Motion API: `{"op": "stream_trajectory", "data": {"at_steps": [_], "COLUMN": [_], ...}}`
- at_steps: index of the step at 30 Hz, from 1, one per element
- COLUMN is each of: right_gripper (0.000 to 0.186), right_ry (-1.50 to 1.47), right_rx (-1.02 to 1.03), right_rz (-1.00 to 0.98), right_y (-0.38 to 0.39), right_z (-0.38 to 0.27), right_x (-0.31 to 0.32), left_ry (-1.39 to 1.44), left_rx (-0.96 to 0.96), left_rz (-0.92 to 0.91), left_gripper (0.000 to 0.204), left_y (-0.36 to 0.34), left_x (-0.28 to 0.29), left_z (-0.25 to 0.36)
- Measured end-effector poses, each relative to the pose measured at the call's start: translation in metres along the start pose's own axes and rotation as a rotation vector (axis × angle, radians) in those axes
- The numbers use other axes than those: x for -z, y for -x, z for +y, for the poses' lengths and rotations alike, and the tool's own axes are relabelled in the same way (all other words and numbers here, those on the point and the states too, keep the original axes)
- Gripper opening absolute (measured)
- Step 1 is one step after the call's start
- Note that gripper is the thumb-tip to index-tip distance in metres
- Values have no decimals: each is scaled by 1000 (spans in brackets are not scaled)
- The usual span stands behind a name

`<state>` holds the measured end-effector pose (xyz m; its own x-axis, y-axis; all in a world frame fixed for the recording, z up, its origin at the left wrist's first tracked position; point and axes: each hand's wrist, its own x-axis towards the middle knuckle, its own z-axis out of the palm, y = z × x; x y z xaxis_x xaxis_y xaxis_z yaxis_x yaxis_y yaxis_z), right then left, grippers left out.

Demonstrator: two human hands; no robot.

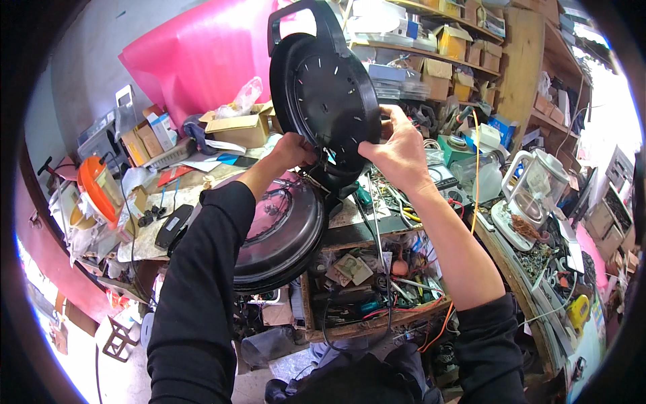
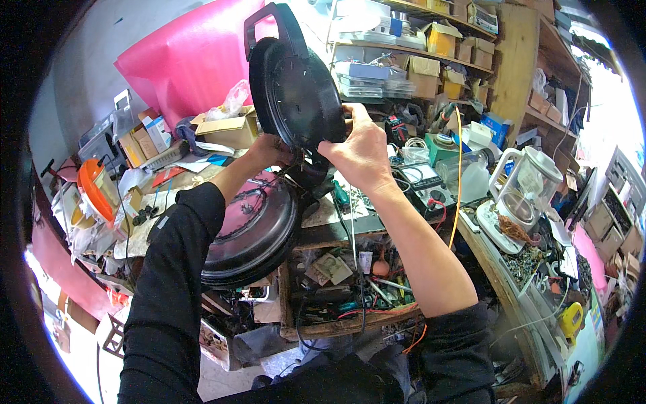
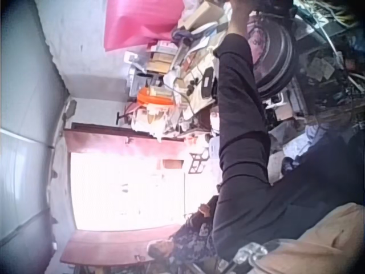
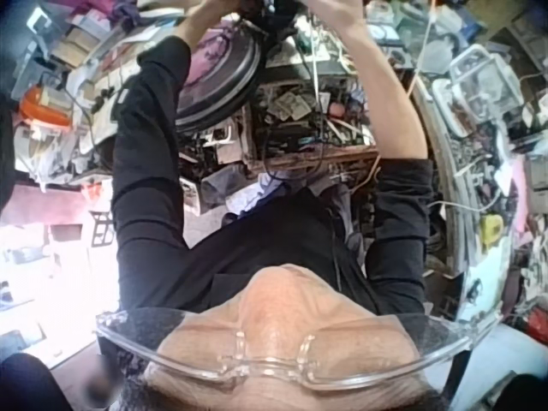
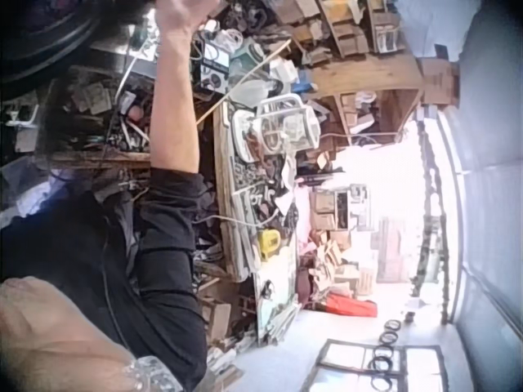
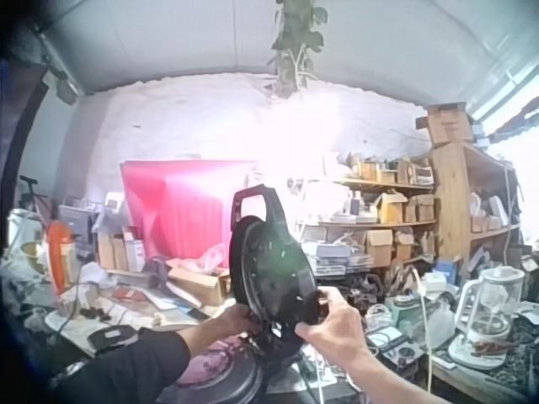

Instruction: The person repairs a circular electronic device by connecting wires, using pliers to strip insulation, and testing connections with a multimeter. They then reassemble the device by placing the cover back on.

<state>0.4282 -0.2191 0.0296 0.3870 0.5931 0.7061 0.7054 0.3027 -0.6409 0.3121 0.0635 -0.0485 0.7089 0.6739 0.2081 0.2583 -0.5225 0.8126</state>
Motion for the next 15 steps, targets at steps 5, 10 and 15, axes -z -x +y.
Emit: {"op": "stream_trajectory", "data": {"at_steps": [5, 10, 15], "right_gripper": [59, 62, 59], "right_ry": [-7, 41, 71], "right_rx": [68, 109, 86], "right_rz": [-15, -40, -56], "right_y": [3, 7, 8], "right_z": [-3, -5, -13], "right_x": [-6, -8, -8], "left_ry": [-143, -500, -282], "left_rx": [-73, -177, -93], "left_rz": [13, 62, 37], "left_gripper": [23, 22, 21], "left_y": [-5, 3, 8], "left_x": [0, -7, -7], "left_z": [-18, -6, 4]}}
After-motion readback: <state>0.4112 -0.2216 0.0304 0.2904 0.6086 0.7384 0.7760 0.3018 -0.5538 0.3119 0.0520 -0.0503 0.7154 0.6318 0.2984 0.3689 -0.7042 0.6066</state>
